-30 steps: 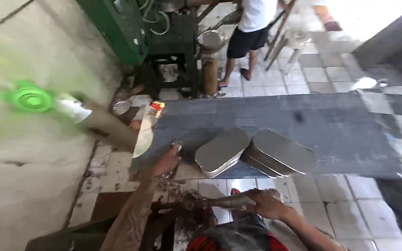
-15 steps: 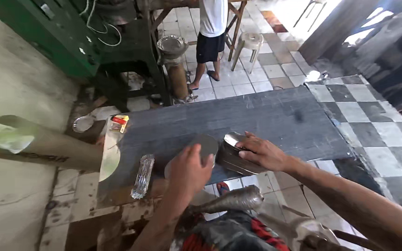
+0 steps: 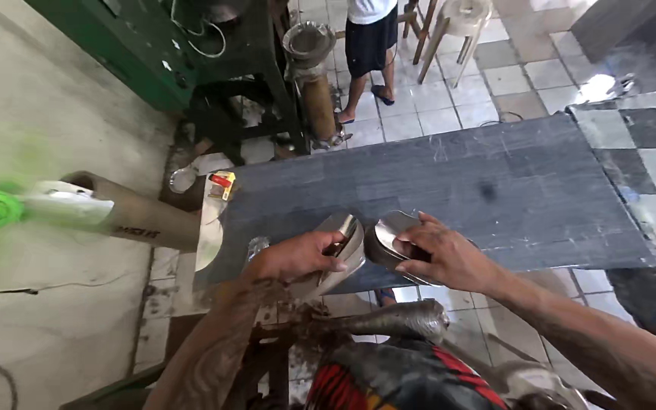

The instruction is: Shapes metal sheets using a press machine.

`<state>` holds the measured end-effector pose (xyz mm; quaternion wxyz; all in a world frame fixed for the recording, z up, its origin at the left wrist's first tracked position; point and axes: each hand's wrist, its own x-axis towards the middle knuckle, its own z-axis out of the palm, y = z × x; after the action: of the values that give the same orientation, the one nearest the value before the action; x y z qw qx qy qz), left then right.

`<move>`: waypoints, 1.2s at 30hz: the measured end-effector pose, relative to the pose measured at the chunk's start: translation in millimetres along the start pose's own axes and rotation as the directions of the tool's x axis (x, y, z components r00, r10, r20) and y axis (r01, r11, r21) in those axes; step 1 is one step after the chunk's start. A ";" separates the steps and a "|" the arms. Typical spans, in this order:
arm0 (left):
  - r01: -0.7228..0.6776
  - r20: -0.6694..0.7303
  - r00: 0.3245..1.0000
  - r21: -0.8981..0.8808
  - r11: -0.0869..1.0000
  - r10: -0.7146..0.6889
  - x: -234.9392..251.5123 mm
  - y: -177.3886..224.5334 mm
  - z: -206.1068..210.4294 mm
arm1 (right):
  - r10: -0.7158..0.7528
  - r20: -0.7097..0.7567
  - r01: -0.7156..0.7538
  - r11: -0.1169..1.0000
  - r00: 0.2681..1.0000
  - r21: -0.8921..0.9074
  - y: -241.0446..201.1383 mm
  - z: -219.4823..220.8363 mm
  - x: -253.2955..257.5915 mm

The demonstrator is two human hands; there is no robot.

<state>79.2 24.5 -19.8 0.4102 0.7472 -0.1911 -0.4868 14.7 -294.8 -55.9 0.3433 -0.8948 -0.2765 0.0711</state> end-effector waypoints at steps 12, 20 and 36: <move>0.015 -0.518 0.822 0.436 0.900 0.237 -25.6 0.2 57.5 | -0.140 -0.062 0.099 0.891 0.988 -0.442 -30.0 16.2 -15.3; -0.603 -0.741 0.664 -0.612 0.512 -0.105 -65.8 -29.8 174.8 | 0.531 -0.175 -0.054 0.388 0.829 0.920 -145.8 92.2 -37.5; 0.198 -0.243 0.944 -0.128 0.972 -0.224 156.0 -211.5 252.5 | 0.345 0.738 -0.313 0.931 0.580 -0.189 28.6 168.3 -174.5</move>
<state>-97.4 -65.4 -325.7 0.4144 0.7980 -0.0306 -0.4366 -172.0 -310.3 -212.5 0.1590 -0.8232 -0.2254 0.4963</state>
